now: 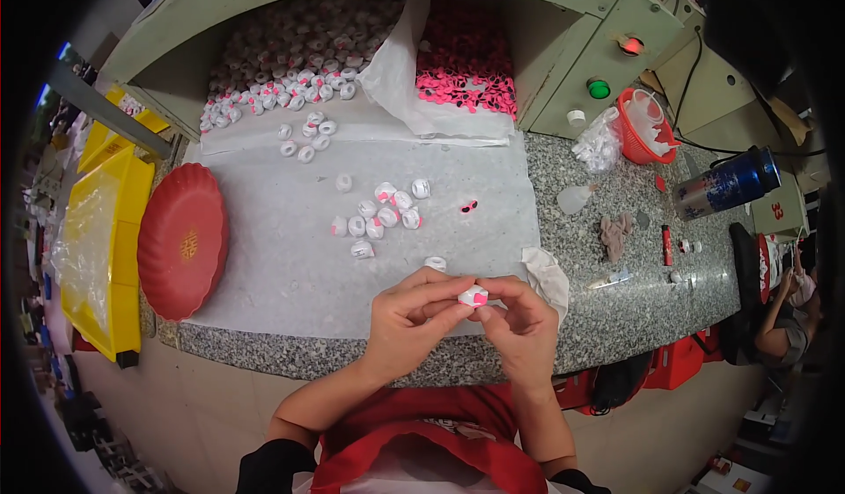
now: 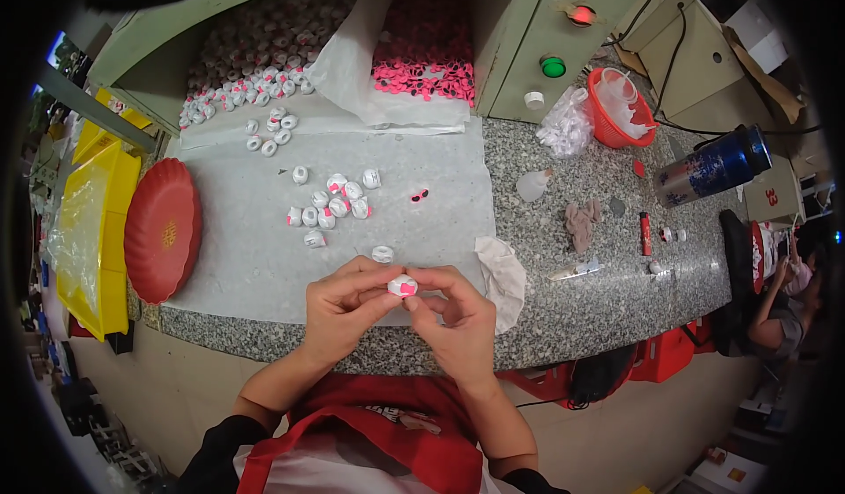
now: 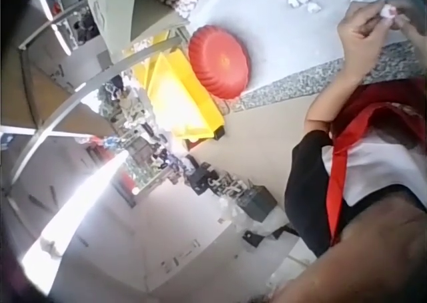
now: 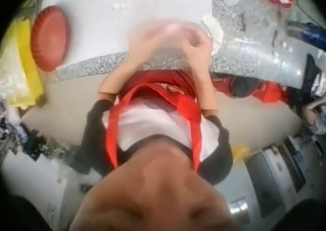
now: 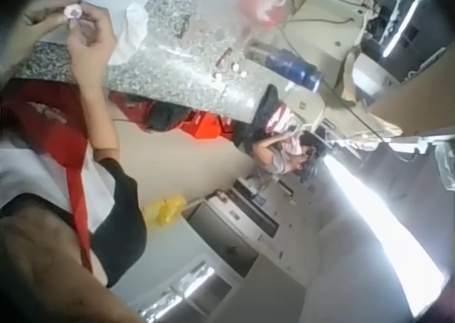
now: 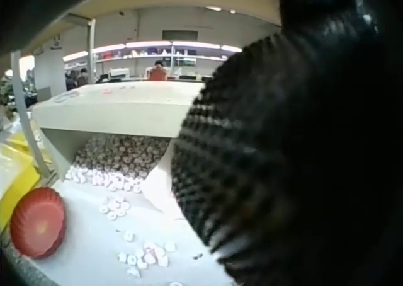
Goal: Applying adhesive to small white bases and attaching decorative pink pieces to assemble badges or pins.
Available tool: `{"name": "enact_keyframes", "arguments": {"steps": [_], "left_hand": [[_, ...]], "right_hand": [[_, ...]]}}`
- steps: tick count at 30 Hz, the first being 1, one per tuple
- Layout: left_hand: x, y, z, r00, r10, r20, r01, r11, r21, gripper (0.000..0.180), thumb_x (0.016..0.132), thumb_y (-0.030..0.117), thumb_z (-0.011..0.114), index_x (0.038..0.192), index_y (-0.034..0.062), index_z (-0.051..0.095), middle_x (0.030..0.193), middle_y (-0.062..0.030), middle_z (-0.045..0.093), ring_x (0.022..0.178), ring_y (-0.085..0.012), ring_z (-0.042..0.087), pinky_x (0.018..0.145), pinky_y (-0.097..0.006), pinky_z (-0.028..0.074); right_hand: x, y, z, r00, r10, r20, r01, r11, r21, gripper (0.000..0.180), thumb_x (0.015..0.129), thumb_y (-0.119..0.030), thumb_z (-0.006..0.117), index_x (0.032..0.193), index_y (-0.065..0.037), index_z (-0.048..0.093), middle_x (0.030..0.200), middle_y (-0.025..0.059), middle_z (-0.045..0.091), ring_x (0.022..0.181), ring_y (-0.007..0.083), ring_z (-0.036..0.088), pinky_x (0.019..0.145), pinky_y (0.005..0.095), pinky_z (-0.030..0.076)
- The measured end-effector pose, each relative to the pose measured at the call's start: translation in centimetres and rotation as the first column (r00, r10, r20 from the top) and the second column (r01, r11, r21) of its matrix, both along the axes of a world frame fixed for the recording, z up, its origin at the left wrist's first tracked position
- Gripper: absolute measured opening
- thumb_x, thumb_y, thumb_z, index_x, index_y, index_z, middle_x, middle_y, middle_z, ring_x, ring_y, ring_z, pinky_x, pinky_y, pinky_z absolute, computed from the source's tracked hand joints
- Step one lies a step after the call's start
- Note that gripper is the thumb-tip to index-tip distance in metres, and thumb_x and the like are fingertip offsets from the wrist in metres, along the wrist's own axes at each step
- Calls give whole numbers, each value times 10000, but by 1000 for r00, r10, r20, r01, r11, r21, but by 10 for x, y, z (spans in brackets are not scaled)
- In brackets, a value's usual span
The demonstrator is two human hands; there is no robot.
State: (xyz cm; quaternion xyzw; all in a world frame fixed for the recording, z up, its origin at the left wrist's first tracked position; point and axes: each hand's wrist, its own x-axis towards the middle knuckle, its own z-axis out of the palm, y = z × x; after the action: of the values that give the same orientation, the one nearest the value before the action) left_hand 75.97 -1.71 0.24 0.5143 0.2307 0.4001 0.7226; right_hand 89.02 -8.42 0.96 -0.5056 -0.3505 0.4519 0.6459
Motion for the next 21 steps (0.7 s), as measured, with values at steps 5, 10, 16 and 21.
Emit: {"name": "enact_keyframes", "arguments": {"steps": [5, 10, 16, 21], "left_hand": [[2, 3, 3, 1000, 25, 11, -22, 981, -195, 268, 742, -110, 599, 1006, -66, 580, 917, -121, 581, 853, -189, 608, 760, -280, 519], [1, 4, 3, 998, 61, 9, -58, 978, -201, 221, 726, -111, 612, 940, -60, 590, 878, -115, 608, 809, -177, 615, 728, -277, 522], [0, 5, -3, 996, -14, -83, -11, 955, -296, 145, 764, -25, 618, 907, -34, 598, 833, -97, 623, 755, -146, 613, 668, -262, 522], [-2, 6, -6, 994, -90, -63, 55, 905, -423, 80, 786, 15, 611, 853, -14, 579, 809, -91, 621, 700, -130, 608, 601, -243, 516]], "right_hand": [[6, 0, -3, 955, 46, -292, -81, 991, -108, 205, 818, -21, 552, 1011, 43, 574, 937, 116, 612, 809, 176, 603, 708, 295, 518], [4, 0, -2, 970, 65, -236, -84, 994, -72, 231, 826, -43, 555, 1037, 48, 570, 991, 138, 606, 836, 185, 603, 712, 306, 521], [-3, -4, 8, 998, -32, -46, 30, 999, -36, 283, 771, 43, 592, 1052, 55, 560, 1048, 157, 569, 877, 194, 590, 717, 299, 522], [-1, -2, 10, 953, -2, 302, -19, 998, 66, 320, 722, 94, 619, 1034, 46, 566, 1026, 146, 542, 872, 195, 579, 703, 276, 524]]}}
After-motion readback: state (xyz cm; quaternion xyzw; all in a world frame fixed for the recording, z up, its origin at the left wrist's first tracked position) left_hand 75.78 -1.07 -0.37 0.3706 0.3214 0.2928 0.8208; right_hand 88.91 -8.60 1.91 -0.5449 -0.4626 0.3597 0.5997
